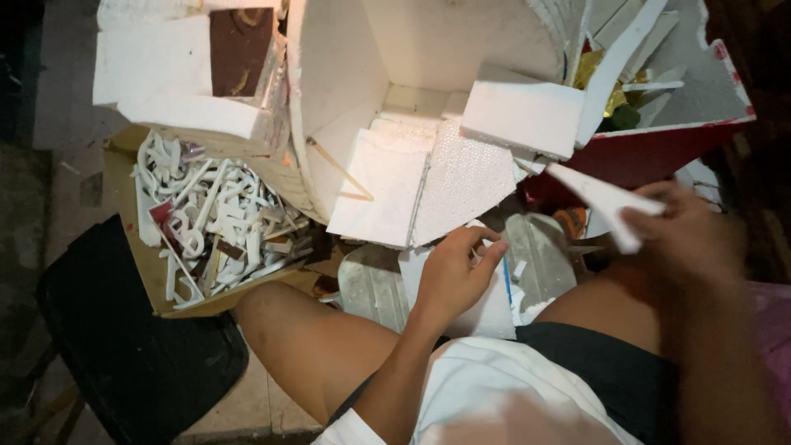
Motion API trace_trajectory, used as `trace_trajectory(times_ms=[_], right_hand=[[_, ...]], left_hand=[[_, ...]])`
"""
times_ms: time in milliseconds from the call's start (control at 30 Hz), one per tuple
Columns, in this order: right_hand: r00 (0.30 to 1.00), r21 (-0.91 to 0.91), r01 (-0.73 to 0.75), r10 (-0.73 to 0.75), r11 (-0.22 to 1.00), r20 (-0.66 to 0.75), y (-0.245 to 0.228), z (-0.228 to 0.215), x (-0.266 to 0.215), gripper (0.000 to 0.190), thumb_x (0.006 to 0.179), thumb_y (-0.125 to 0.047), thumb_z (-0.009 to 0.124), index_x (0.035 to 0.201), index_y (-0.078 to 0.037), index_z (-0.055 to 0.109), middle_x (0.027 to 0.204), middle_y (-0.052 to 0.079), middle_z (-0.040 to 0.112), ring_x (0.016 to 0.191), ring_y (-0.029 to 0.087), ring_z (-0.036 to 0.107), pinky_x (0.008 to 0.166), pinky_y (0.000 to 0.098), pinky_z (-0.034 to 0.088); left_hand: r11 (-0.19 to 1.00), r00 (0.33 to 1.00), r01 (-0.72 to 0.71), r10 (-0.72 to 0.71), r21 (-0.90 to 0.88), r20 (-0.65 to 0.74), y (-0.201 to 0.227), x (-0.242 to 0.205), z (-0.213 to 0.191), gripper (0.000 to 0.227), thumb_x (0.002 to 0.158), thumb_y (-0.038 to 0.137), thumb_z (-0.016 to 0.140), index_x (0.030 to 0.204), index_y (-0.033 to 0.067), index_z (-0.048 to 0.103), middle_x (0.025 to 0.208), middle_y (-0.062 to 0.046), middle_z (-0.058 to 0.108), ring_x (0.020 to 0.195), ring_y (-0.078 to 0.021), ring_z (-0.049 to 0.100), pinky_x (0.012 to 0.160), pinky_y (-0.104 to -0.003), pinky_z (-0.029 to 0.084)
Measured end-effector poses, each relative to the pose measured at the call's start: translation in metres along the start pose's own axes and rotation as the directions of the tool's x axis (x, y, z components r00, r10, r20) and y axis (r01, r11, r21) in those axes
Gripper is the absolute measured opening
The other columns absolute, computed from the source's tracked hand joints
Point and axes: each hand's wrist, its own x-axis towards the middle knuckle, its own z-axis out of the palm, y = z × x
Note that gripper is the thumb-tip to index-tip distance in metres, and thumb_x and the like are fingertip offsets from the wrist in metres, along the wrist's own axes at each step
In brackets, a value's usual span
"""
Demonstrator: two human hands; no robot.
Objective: Cutting, fitting, and bonding styrofoam sections to build a larger structure using scissors and a candle flame.
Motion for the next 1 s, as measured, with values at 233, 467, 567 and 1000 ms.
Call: trace_trajectory(times_ms=[233,467,567,1000], right_hand=[[0.976,0.609,-0.010,-0.124,0.793,0.178,0.083,0.080,0.054,0.035,0.098,-0.011,0.068,0.130,-0.003,0.058,0.099,0.009,0.057,0.081,0.014,0.056,0.067,0.0221,0.048],[0.977,0.668,0.032,-0.165,0.743,0.137,0.078,0.092,0.061,0.037,0.097,-0.022,0.081,0.124,-0.008,0.060,0.095,0.004,0.066,0.083,0.013,0.069,0.068,0.0297,0.061],[0.979,0.670,0.059,-0.175,0.740,0.107,0.072,0.086,0.046,0.038,0.096,-0.021,0.080,0.126,-0.007,0.060,0.096,0.003,0.064,0.087,0.013,0.067,0.073,0.0285,0.060],[0.971,0.691,-0.067,-0.113,0.719,0.212,0.066,0.070,0.040,0.038,0.100,-0.010,0.063,0.136,-0.001,0.054,0.115,0.014,0.059,0.094,0.017,0.058,0.078,0.0223,0.049]], left_hand=[[0.999,0.999,-0.012,0.010,0.052,0.031,0.003,0.005,0.001,0.031,0.093,0.034,0.062,0.105,0.0076,0.074,0.086,-0.004,0.066,0.075,-0.0180,0.061,0.069,-0.031,0.049],[0.940,0.959,-0.154,0.216,0.305,-0.183,0.007,0.094,-0.008,0.052,0.095,0.036,0.067,0.120,-0.0089,0.064,0.106,-0.030,0.065,0.105,-0.0459,0.066,0.089,-0.055,0.054],[0.911,0.954,-0.054,0.168,0.408,-0.249,0.005,0.158,-0.005,0.068,0.090,0.052,0.064,0.122,-0.0076,0.064,0.121,-0.032,0.061,0.120,-0.0481,0.058,0.101,-0.058,0.046],[0.820,0.990,0.046,0.039,0.571,-0.135,-0.018,0.206,0.009,0.078,0.069,0.082,0.061,0.098,0.0107,0.076,0.128,-0.015,0.060,0.133,-0.0342,0.045,0.117,-0.064,0.019]])
